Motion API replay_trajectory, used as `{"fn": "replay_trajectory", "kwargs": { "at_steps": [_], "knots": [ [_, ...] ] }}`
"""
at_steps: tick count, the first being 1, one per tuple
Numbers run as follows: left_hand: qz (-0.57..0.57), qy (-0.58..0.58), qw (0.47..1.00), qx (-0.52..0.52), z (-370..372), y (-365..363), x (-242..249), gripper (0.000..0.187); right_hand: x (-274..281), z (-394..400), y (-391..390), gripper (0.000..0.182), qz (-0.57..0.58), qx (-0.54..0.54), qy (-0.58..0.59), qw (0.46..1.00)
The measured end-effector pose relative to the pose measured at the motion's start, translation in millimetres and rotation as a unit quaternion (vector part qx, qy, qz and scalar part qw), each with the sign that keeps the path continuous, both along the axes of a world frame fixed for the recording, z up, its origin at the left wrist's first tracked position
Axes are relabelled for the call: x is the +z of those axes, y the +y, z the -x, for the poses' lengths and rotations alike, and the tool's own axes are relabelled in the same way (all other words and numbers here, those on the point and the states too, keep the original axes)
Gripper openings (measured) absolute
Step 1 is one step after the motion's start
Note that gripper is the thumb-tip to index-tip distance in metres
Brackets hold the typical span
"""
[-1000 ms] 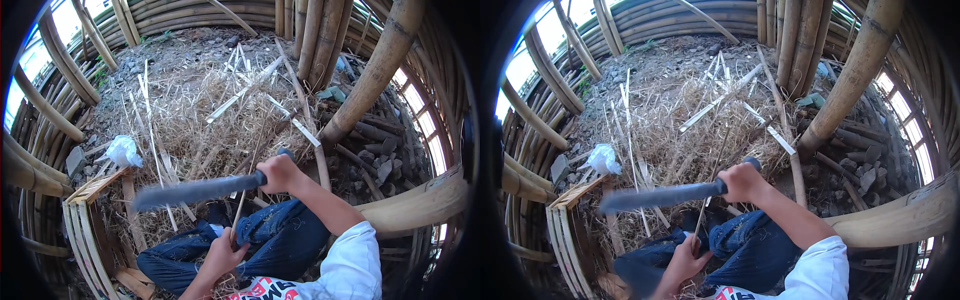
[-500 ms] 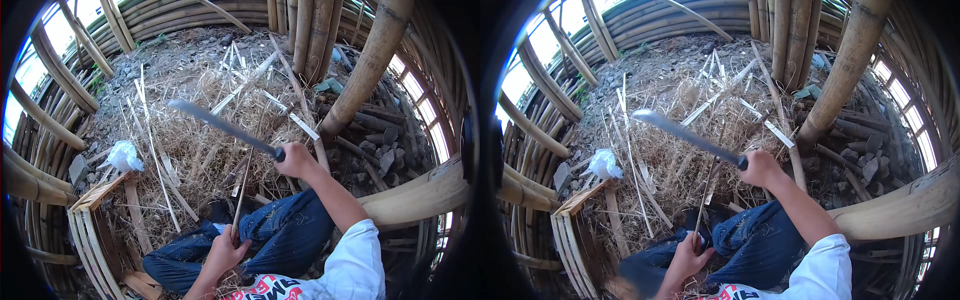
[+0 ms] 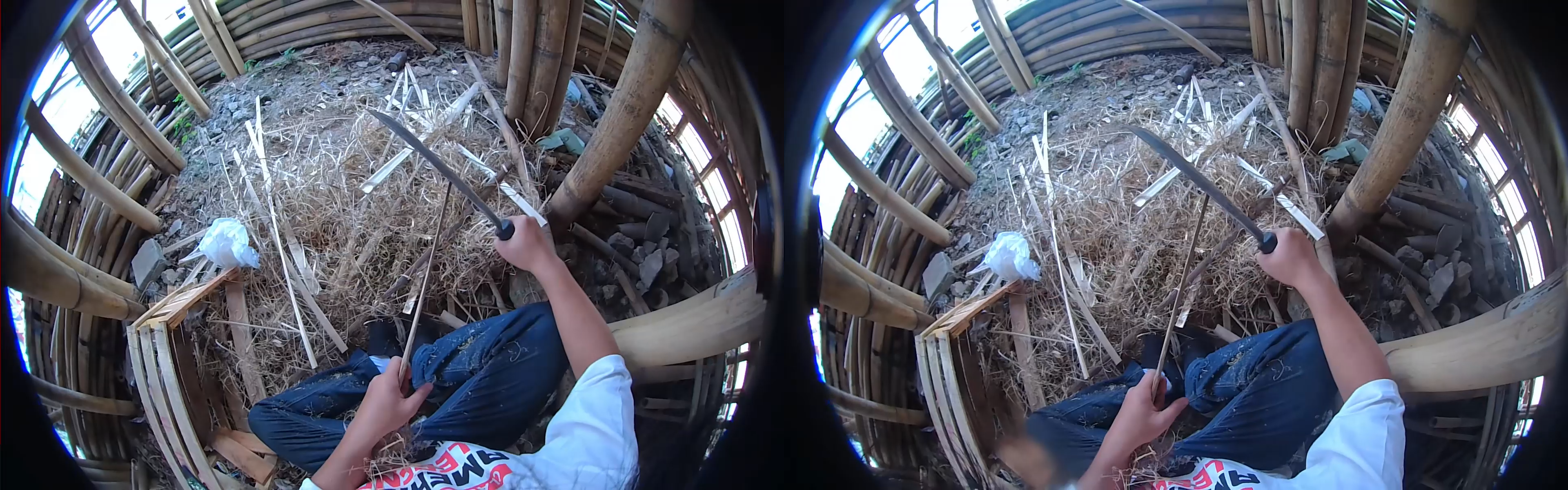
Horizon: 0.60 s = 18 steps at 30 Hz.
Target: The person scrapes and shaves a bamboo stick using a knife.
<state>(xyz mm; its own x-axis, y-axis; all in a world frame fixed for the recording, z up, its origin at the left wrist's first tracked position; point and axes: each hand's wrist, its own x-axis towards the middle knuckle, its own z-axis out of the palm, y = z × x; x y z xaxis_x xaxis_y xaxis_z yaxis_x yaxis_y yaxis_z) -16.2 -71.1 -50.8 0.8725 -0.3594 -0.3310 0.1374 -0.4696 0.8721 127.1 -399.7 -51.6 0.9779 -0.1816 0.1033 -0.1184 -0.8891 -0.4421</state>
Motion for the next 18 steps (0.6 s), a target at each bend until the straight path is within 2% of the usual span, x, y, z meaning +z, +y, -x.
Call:
{"fn": "replay_trajectory", "kwargs": {
  "at_steps": [4,8,10,12,14,16,18],
  "knots": [
    [0.001,0.006,1.000,-0.004,1,3,2,0.040,15,1,4,0.017,-0.010,0.017,-0.019,1.000],
    [0.031,-0.010,0.999,0.005,-1,18,-16,0.038,18,-1,24,0.018,0.016,0.045,-0.005,0.999],
    [0.147,0.068,0.987,0.004,-6,23,-18,0.037,17,2,31,0.019,0.063,0.124,-0.006,0.990],
    [0.166,0.102,0.981,-0.001,-8,25,-22,0.037,16,7,41,0.020,0.077,0.151,0.002,0.985],
    [0.186,0.135,0.973,-0.011,-10,26,-28,0.037,23,14,58,0.020,0.133,0.264,0.047,0.954],
    [0.292,0.218,0.931,-0.014,-10,27,-35,0.038,19,17,69,0.021,0.137,0.299,0.051,0.943],
    [0.291,0.217,0.931,-0.024,-9,26,-37,0.038,16,16,71,0.021,0.138,0.338,0.055,0.929]
  ]
}}
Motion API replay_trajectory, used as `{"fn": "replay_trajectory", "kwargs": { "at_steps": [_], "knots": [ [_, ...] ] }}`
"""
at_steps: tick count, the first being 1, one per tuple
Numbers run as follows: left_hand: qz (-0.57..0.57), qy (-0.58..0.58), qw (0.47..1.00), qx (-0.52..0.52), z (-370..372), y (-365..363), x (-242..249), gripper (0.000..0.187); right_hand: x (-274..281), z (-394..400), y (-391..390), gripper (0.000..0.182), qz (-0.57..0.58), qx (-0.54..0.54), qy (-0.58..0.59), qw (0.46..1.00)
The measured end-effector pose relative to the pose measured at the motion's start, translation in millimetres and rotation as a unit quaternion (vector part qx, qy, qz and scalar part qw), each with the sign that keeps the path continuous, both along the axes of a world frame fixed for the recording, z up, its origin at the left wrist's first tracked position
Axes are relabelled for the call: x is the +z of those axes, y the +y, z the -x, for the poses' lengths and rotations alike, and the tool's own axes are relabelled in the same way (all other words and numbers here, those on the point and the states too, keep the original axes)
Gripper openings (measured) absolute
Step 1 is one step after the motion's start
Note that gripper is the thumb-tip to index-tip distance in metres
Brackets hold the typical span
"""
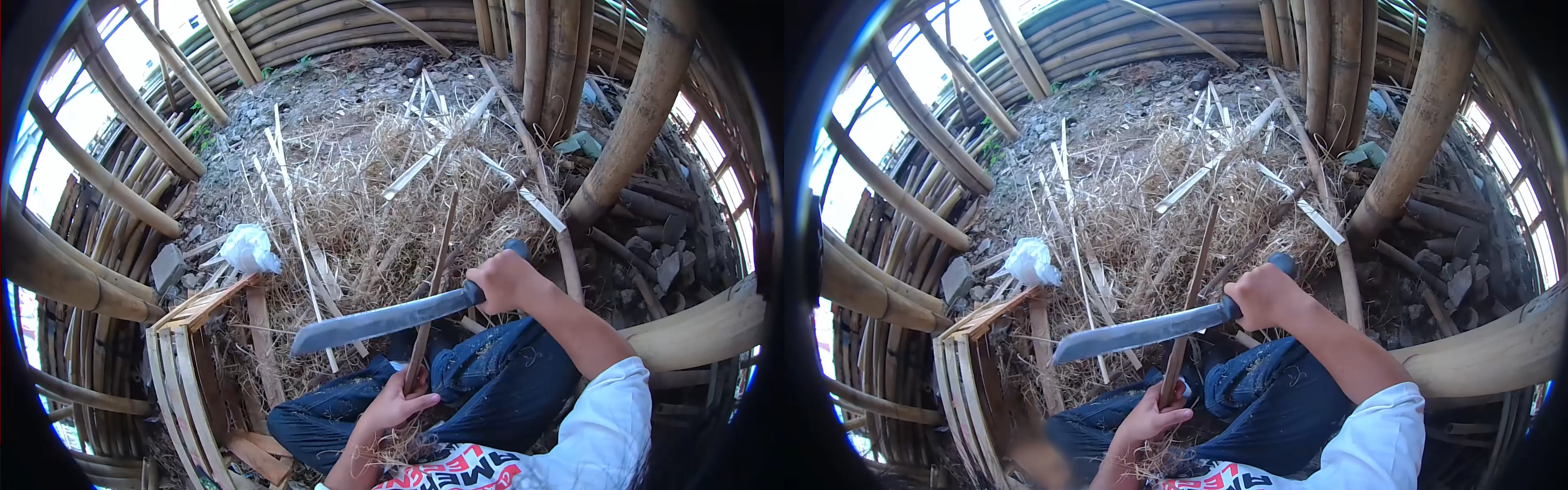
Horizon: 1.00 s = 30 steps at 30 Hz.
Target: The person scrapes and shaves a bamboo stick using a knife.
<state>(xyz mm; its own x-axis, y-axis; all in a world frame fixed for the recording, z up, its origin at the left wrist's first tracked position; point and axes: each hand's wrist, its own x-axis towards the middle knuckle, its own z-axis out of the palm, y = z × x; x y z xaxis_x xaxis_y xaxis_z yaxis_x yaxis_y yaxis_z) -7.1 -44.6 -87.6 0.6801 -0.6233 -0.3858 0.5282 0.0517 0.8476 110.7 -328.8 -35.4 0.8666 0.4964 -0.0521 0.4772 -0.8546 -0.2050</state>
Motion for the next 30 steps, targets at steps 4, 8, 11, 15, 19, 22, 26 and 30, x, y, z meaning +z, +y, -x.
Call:
{"fn": "replay_trajectory", "kwargs": {
  "at_steps": [4,8,11,15,19,22,26,30],
  "knots": [
    [0.028,0.012,1.000,-0.001,2,-2,9,0.040,-4,-13,-10,0.018,0.017,0.010,0.013,1.000],
    [0.006,-0.029,1.000,0.008,-2,3,6,0.040,-10,-16,-36,0.019,-0.026,-0.095,-0.027,0.995],
    [0.024,-0.021,0.999,-0.008,-3,-1,8,0.040,-11,-12,-37,0.020,0.022,-0.133,-0.026,0.991],
    [0.000,-0.039,0.999,-0.009,-6,-4,12,0.040,-10,-16,-42,0.025,0.014,-0.122,-0.041,0.992],
    [-0.023,-0.031,0.999,0.000,-2,-4,14,0.040,-8,-18,-39,0.025,0.034,-0.119,-0.030,0.992],
    [-0.006,-0.045,0.999,0.015,2,1,10,0.039,-1,-9,-30,0.024,0.038,-0.093,-0.028,0.995],
    [-0.041,-0.049,0.998,0.014,2,1,12,0.040,-5,-1,4,0.024,-0.028,-0.050,-0.004,0.998],
    [-0.023,-0.041,0.999,-0.006,4,-4,17,0.040,-12,-21,-18,0.019,-0.059,-0.003,-0.013,0.998]
  ]
}}
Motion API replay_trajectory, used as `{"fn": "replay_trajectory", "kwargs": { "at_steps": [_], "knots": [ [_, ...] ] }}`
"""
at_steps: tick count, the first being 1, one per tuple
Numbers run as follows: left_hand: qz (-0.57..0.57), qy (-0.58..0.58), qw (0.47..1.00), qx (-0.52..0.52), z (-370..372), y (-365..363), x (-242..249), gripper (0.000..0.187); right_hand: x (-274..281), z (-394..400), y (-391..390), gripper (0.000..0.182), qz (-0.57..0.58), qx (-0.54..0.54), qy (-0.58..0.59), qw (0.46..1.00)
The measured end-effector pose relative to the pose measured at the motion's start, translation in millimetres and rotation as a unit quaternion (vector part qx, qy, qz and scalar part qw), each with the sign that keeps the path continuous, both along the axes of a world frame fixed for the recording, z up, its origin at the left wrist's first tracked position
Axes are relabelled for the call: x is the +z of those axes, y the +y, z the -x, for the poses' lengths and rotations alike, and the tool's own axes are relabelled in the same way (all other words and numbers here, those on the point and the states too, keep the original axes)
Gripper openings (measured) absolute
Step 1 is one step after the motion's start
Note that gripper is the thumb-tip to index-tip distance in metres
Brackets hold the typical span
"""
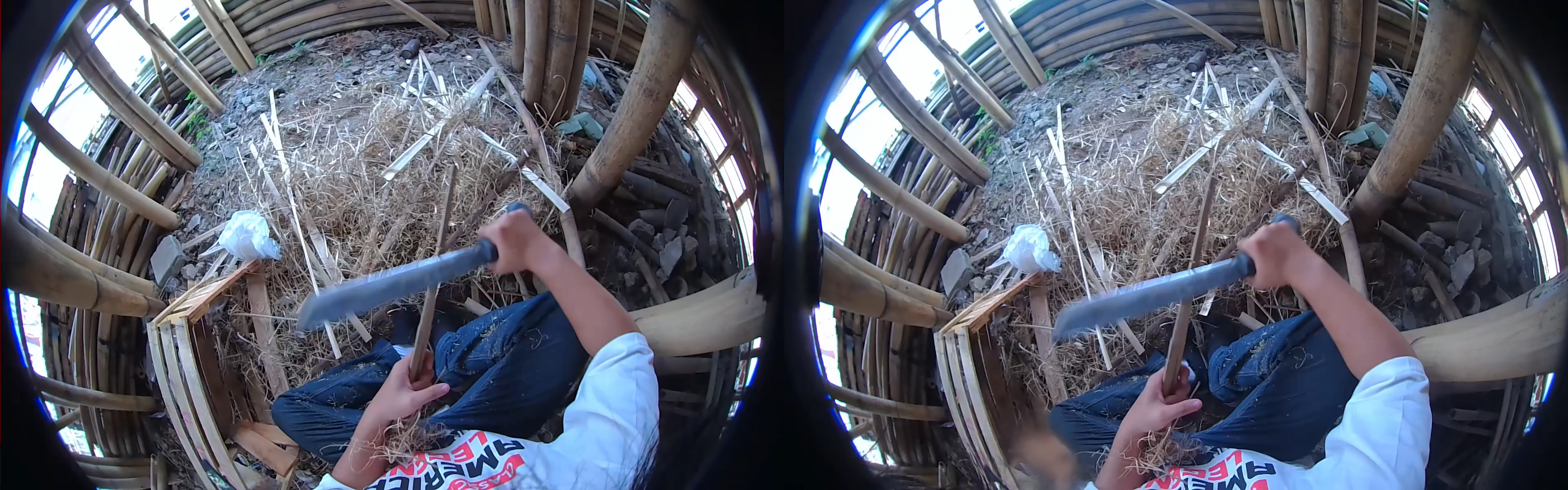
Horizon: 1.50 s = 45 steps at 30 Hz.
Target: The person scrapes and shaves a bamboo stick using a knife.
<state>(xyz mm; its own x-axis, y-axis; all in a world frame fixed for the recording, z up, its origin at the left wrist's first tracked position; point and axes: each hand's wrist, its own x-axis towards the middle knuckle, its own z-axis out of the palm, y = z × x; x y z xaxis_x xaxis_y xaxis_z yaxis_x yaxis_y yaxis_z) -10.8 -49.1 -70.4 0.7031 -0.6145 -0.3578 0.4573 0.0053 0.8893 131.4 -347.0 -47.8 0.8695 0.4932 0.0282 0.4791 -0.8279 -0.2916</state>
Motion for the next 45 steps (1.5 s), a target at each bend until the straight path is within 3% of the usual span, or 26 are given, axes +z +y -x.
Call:
{"fn": "replay_trajectory", "kwargs": {
  "at_steps": [2,4,6,11,14,18,23,25,28,30,32,35,39,41,45],
  "knots": [
    [-0.018,-0.025,0.999,0.032,-5,1,-5,0.037,-6,-5,-16,0.018,0.046,-0.098,-0.032,0.994],
    [-0.025,-0.004,0.999,0.025,-6,-5,-3,0.036,-7,3,-18,0.018,0.059,-0.083,-0.064,0.993],
    [0.040,0.036,0.998,0.012,-4,-1,-13,0.039,-5,13,-16,0.017,0.024,-0.076,-0.044,0.996],
    [0.038,0.039,0.999,0.002,-1,2,-5,0.038,14,21,22,0.023,0.054,0.018,-0.020,0.998],
    [0.001,0.018,1.000,0.015,2,2,5,0.038,5,-3,1,0.021,0.026,0.003,-0.068,0.997],
    [-0.011,-0.008,1.000,0.016,0,4,-7,0.040,-1,-8,-29,0.019,0.022,-0.190,-0.065,0.979],
    [0.026,0.032,0.999,-0.001,0,-1,-7,0.039,8,21,1,0.022,-0.006,-0.123,-0.038,0.992],
    [0.011,0.024,1.000,0.013,0,2,-4,0.039,10,18,18,0.024,0.024,-0.017,0.027,0.999],
    [-0.035,0.001,0.999,0.036,4,2,15,0.040,9,6,19,0.023,0.009,0.019,-0.039,0.999],
    [-0.084,-0.051,0.995,0.028,4,8,15,0.038,7,-3,4,0.020,-0.002,-0.001,-0.042,0.999],
    [-0.046,-0.049,0.997,0.038,3,9,11,0.037,0,-10,-18,0.019,-0.013,-0.169,-0.090,0.981],
    [-0.029,-0.028,0.999,0.016,6,3,2,0.038,-2,5,-35,0.016,-0.026,-0.219,-0.042,0.974],
    [-0.049,-0.028,0.998,0.002,4,-7,3,0.039,20,28,2,0.023,-0.004,-0.144,0.021,0.989],
    [-0.083,-0.036,0.996,0.000,3,-8,7,0.039,25,22,16,0.026,0.100,-0.052,0.043,0.993],
    [-0.129,-0.075,0.989,0.022,3,-4,16,0.039,20,-5,-5,0.025,0.071,-0.124,0.018,0.990]
  ]
}}
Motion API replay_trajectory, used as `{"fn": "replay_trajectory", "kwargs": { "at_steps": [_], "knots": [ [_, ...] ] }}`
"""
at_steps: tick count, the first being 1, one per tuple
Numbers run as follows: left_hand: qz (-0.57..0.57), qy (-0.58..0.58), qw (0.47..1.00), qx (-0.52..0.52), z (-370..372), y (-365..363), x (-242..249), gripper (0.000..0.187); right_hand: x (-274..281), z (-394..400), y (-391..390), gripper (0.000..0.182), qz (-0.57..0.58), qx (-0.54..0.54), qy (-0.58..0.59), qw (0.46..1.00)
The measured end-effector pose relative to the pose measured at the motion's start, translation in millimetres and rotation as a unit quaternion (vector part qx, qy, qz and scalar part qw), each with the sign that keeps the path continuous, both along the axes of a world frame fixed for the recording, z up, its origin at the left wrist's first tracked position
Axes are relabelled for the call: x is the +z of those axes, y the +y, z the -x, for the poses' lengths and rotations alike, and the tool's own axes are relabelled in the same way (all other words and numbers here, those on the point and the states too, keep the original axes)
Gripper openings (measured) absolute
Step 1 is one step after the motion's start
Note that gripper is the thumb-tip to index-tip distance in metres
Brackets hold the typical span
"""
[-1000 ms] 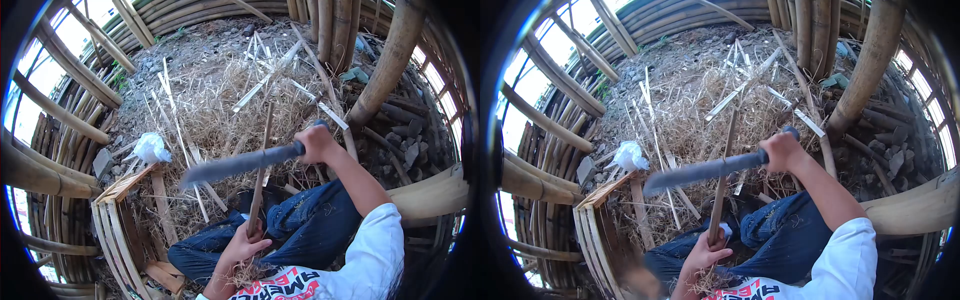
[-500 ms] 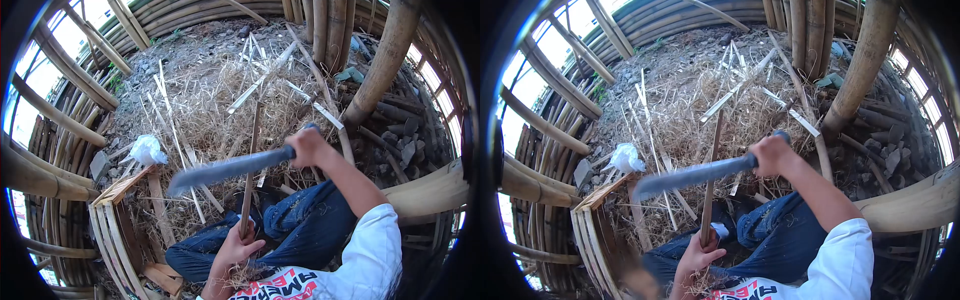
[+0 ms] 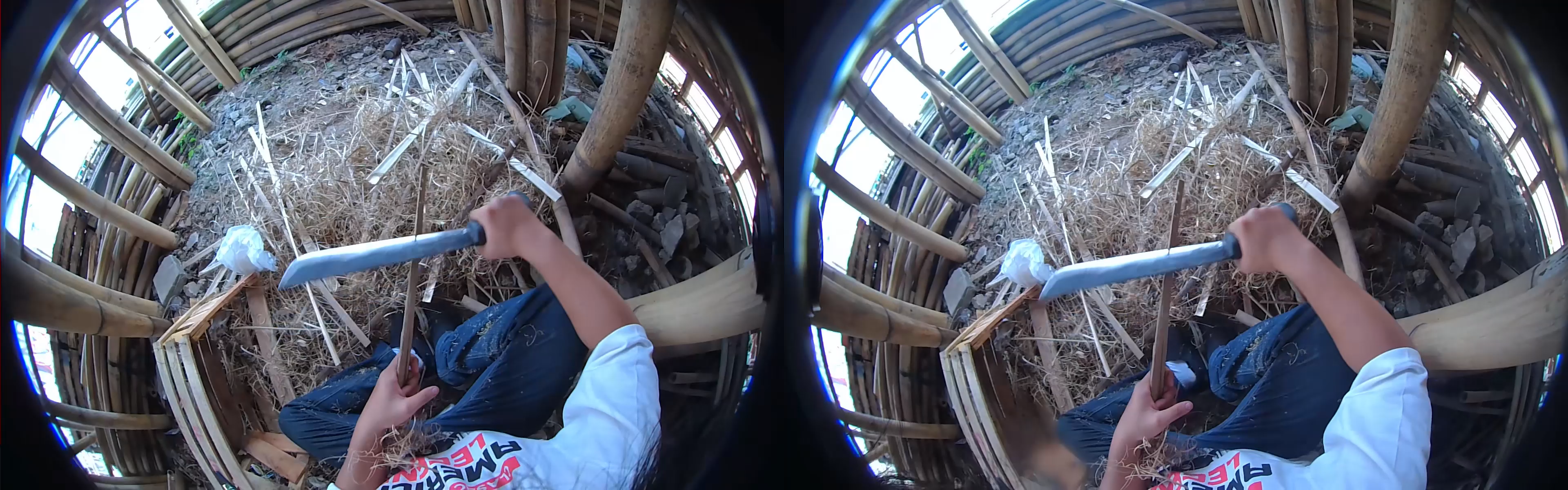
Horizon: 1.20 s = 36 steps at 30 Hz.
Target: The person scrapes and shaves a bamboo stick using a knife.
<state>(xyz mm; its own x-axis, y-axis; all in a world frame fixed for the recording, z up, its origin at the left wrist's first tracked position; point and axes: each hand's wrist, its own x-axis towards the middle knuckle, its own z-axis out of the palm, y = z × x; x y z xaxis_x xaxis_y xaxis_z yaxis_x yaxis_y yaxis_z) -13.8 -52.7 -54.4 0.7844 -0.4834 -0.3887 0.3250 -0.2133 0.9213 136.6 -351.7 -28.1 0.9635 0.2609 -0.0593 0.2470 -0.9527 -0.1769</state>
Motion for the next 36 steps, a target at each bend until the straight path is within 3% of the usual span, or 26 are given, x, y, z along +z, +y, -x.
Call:
{"fn": "replay_trajectory", "kwargs": {
  "at_steps": [3,5,9,11,13,15,19,21,25,27,30,34,36],
  "knots": [
    [0.019,-0.009,1.000,-0.007,0,-2,-10,0.039,-8,6,-12,0.021,-0.023,-0.023,-0.049,0.998],
    [0.060,0.046,0.997,-0.001,-3,-5,-11,0.040,-9,17,-10,0.019,-0.022,-0.043,-0.031,0.998],
    [0.092,0.040,0.994,-0.033,0,-4,-11,0.037,-3,31,6,0.022,-0.066,-0.015,0.002,0.998],
    [0.079,0.028,0.996,-0.040,2,-3,-8,0.037,11,20,7,0.023,-0.029,0.051,0.003,0.998],
    [0.050,0.001,0.999,-0.007,3,-4,-7,0.038,6,4,-3,0.024,0.001,-0.022,-0.017,1.000],
    [0.049,-0.001,0.999,-0.008,5,-4,-6,0.036,-8,-3,-16,0.015,-0.081,-0.096,-0.075,0.989],
    [0.091,0.054,0.994,-0.030,7,-3,-18,0.035,-12,25,-4,0.016,-0.081,-0.064,-0.066,0.992],
    [0.082,0.030,0.995,-0.037,5,-3,-15,0.038,-6,33,9,0.017,-0.073,-0.011,-0.058,0.996],
    [0.045,-0.007,0.998,-0.036,4,-1,-14,0.036,3,9,-6,0.021,-0.017,-0.007,-0.024,1.000],
    [0.043,0.004,0.998,-0.036,6,-2,-12,0.035,-10,-3,-24,0.021,-0.072,-0.130,-0.055,0.987],
    [0.064,0.021,0.997,-0.047,7,1,-20,0.036,-22,10,-26,0.016,-0.113,-0.123,-0.115,0.979],
    [0.084,0.020,0.994,-0.066,2,0,-15,0.035,-5,24,-7,0.015,-0.046,-0.071,-0.122,0.989],
    [0.074,0.013,0.994,-0.074,3,0,-15,0.034,-8,15,-16,0.015,-0.063,-0.100,-0.127,0.985]
  ]
}}
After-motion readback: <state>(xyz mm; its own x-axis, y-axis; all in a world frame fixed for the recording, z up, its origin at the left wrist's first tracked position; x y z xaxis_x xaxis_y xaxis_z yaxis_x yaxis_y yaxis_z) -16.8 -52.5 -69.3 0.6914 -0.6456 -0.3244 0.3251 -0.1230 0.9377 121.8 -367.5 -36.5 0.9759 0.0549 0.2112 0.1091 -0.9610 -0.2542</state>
